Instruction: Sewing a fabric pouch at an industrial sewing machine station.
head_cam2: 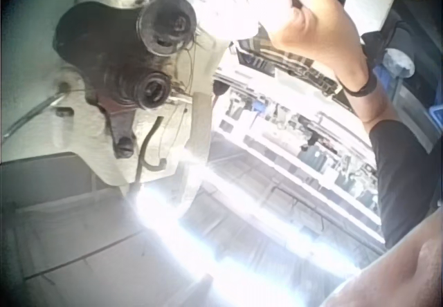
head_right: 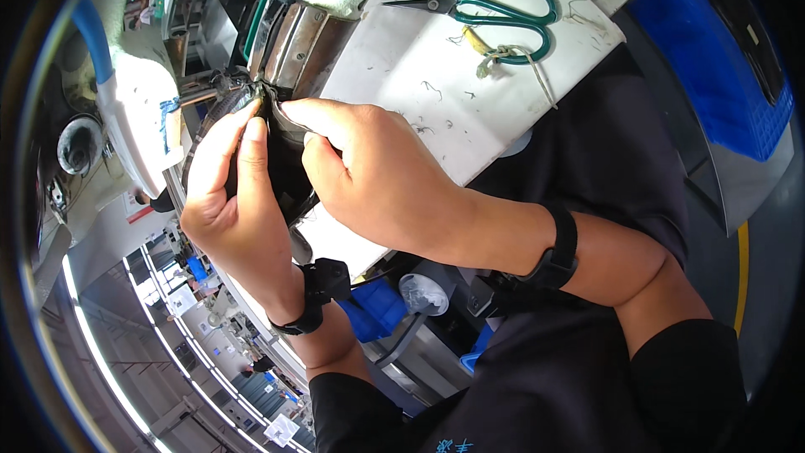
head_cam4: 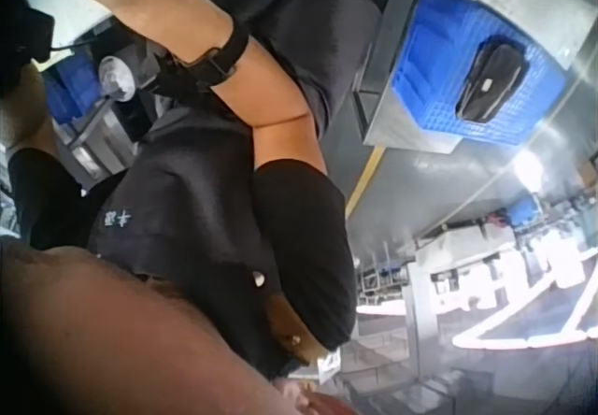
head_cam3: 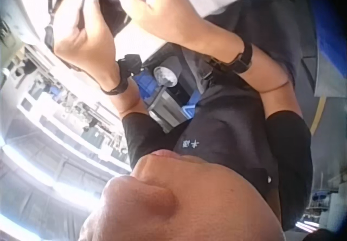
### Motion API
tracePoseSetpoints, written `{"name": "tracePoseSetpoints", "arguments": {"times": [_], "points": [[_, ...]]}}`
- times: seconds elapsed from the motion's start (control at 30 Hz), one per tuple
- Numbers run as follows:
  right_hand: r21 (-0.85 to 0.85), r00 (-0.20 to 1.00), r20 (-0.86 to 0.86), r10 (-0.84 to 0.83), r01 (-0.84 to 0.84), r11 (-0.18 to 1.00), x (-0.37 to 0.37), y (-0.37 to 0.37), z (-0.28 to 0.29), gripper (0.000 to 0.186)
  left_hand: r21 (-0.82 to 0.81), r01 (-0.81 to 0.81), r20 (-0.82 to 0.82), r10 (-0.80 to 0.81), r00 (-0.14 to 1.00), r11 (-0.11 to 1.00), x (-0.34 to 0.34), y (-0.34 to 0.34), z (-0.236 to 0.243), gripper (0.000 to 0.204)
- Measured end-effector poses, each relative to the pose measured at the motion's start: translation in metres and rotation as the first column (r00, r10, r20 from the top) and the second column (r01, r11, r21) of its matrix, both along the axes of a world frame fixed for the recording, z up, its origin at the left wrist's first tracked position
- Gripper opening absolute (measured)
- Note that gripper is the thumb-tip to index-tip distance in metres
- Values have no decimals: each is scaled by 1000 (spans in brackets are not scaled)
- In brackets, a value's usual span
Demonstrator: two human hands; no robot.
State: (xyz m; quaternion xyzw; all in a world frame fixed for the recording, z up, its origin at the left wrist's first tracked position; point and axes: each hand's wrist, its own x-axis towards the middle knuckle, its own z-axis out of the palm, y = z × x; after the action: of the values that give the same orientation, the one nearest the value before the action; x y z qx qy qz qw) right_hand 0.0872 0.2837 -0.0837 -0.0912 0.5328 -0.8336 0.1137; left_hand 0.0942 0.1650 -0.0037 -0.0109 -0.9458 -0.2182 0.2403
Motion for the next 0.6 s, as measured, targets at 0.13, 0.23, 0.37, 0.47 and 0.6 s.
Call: {"name": "tracePoseSetpoints", "arguments": {"times": [0.13, 0.23, 0.37, 0.47, 0.6], "points": [[0, 997, 47, 57, -57, 998, -6, 4, 5, 33, 18, -21, 10, 20, 1000, 1000, -5, 1, -2, 14], [-40, 996, 72, 55, -52, 998, -8, -2, 6, 32, -46, -47, -5, 47, 999, 998, -7, 2, -2, 13], [-211, 993, 117, 14, 11, 977, -8, -9, 1, 29, -137, -31, -39, 26, 999, 990, -7, 2, -4, 13], [-164, 990, 124, 66, -45, 985, -12, -2, 4, 28, -114, -31, -65, 24, 998, 993, -8, 5, -7, 13], [-178, 988, 145, 45, -19, 984, -12, -7, 3, 28, -274, -36, -86, 13, 996, 961, -7, 9, -9, 12]]}}
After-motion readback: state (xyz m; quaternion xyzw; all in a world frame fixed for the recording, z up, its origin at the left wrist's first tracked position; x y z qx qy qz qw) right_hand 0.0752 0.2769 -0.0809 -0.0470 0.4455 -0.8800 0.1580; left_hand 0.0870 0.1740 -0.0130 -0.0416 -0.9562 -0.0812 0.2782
